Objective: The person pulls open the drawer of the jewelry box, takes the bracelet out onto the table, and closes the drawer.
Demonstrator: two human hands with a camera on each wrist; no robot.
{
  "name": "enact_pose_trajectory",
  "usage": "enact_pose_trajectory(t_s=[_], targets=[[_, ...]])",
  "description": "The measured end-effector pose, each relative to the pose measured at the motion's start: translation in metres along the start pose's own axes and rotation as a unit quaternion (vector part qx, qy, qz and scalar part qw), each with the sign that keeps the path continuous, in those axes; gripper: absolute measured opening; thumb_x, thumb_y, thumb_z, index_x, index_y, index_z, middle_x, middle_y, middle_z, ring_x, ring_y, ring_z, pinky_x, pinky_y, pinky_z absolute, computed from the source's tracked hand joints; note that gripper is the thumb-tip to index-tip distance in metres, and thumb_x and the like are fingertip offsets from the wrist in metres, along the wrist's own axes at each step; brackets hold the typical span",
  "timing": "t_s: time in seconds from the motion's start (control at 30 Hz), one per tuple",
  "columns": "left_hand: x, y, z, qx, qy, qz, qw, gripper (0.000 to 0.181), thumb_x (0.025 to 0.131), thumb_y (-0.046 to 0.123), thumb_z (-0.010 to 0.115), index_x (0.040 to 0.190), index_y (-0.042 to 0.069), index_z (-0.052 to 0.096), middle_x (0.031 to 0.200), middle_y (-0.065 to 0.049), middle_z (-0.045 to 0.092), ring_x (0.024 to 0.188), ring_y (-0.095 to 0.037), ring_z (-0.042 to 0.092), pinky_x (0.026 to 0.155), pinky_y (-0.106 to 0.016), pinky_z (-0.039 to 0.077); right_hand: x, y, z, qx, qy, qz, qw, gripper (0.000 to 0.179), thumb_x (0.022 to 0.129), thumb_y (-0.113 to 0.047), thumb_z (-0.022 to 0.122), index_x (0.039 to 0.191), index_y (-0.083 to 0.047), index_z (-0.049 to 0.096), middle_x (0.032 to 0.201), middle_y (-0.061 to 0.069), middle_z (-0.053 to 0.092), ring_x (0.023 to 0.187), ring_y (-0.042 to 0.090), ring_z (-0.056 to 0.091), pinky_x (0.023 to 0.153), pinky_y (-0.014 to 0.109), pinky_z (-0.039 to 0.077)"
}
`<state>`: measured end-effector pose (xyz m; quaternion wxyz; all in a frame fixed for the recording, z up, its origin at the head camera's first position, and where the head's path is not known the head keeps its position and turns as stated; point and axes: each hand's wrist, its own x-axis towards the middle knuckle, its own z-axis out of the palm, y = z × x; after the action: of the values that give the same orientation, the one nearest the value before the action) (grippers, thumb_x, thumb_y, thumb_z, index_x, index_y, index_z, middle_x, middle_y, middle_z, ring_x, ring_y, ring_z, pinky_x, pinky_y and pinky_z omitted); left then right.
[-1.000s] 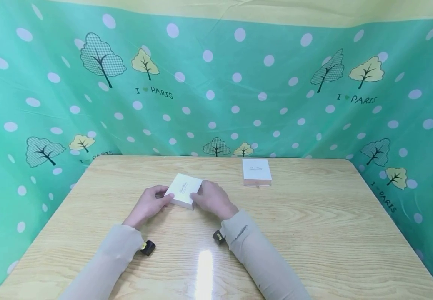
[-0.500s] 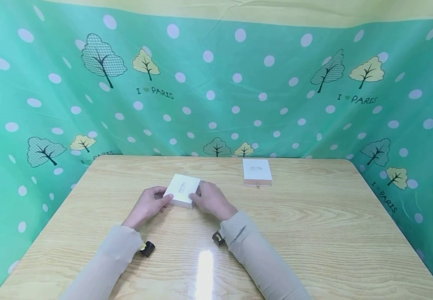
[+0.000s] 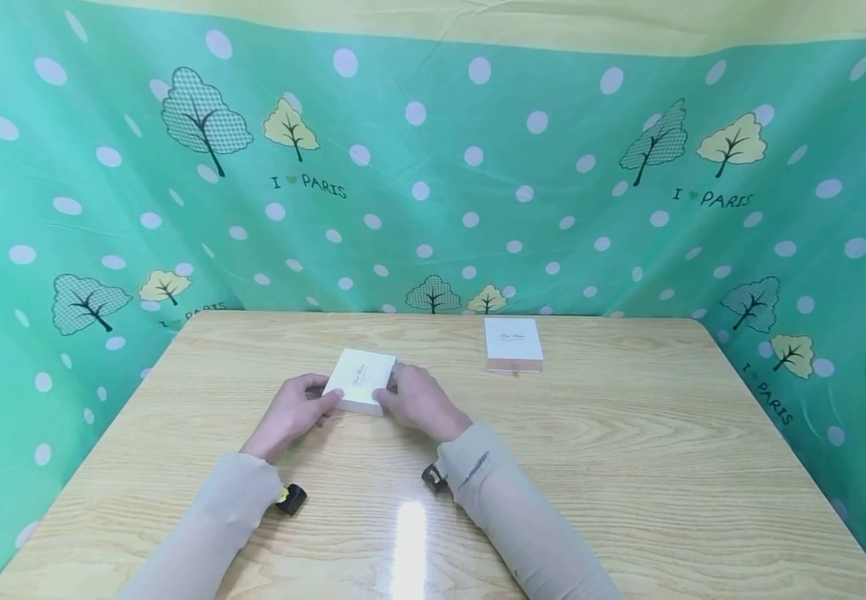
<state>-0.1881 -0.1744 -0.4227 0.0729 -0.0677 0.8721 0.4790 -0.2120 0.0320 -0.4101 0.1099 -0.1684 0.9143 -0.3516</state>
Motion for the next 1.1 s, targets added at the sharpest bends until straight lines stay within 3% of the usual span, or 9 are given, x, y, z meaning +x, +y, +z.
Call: enact_pose_trajectory(t_s=[0.17, 0.57, 1.1], targets=[[-0.0002, -0.0014, -0.0021, 0.002, 0.004, 0.001, 1.0000, 0.041, 0.092, 0.022, 0.064, 0.123, -0.004, 0.055, 0.095, -0.012, 0.061, 0.070, -0.018, 0.060, 0.058, -0.027, 0.051, 0.0015, -0.0003, 0.0024, -0.011, 0.004, -0.013, 0.9998, 0.029, 0.093, -0.027, 0.062, 0.116, -0.009, 0.061, 0.095, 0.000, 0.062, 0.081, 0.012, 0.057, 0.073, 0.027, 0.050], [0.0000, -0.0052, -0.0064, 0.001, 0.003, -0.005, 1.0000, 0.041, 0.092, 0.022, 0.063, 0.123, -0.004, 0.054, 0.094, -0.013, 0.061, 0.070, -0.017, 0.060, 0.059, -0.027, 0.051, 0.0019, -0.0015, 0.0046, -0.022, 0.003, -0.020, 0.9996, 0.019, 0.093, -0.030, 0.063, 0.100, -0.012, 0.061, 0.081, 0.000, 0.057, 0.068, 0.015, 0.052, 0.056, 0.028, 0.045], [-0.0024, -0.0056, -0.0099, 0.004, 0.004, -0.022, 0.9997, 0.043, 0.093, 0.025, 0.063, 0.125, -0.002, 0.053, 0.092, -0.011, 0.060, 0.069, -0.018, 0.058, 0.058, -0.028, 0.049, 0.0046, -0.0042, 0.0075, -0.026, 0.002, -0.026, 0.9993, 0.021, 0.093, -0.030, 0.062, 0.104, -0.012, 0.062, 0.087, -0.001, 0.059, 0.076, 0.014, 0.055, 0.066, 0.028, 0.048]])
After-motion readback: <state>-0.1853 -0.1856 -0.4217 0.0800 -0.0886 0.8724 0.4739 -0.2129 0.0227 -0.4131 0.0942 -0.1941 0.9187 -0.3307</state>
